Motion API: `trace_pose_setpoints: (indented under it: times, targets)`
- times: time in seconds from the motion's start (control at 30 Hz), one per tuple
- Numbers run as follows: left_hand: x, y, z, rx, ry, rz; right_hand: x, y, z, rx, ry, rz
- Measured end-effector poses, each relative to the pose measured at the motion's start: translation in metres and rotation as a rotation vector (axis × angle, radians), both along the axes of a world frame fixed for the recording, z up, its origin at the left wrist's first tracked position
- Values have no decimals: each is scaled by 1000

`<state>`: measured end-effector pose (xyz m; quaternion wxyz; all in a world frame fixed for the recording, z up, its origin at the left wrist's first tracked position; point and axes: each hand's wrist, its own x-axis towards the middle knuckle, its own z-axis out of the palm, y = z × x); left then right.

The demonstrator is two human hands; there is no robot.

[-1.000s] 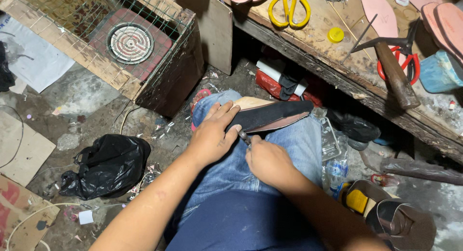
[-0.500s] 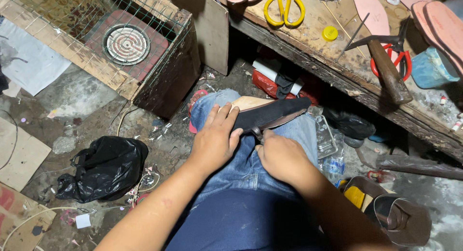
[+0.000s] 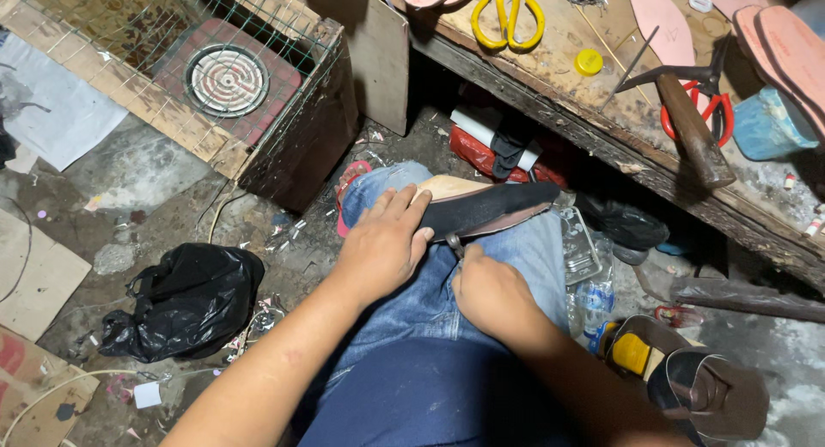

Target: The person sits on the floor and lasts a shoe: they pull and smooth the upper over the insole with pincers, tap and press the edges with a hammer, and press the sole into place on the last, repositioning the shoe repeatedly while working.

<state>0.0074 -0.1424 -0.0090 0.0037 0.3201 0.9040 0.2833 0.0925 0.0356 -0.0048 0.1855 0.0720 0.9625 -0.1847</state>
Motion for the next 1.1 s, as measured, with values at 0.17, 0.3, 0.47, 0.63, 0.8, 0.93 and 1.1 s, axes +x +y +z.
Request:
trace_pose_setpoints:
  times: [0.17,0.3,0.47,0.63,0.8,0.93,1.1]
  targets:
    - [-13,15,4,-56,-85,-39,-9,5,1,-5,-28,25]
    - [-10,16,5,-24,-48,-38,-8,16,4,36,56,81]
    - [-7,17,4,-19,-23,-14,-5,25,5,57,91,45]
    - [-5,16,5,-26,-22,-13,-4,22,7,52,84,30]
    - [-4,16,6,-27,-33,-11,-6,17,12,69,62,44]
    - [-9,13,6,-32,-11,-44,3,16,13,134,55,46]
    - [-12,8,5,-63,-61,-109,14,13,4,182,47,19]
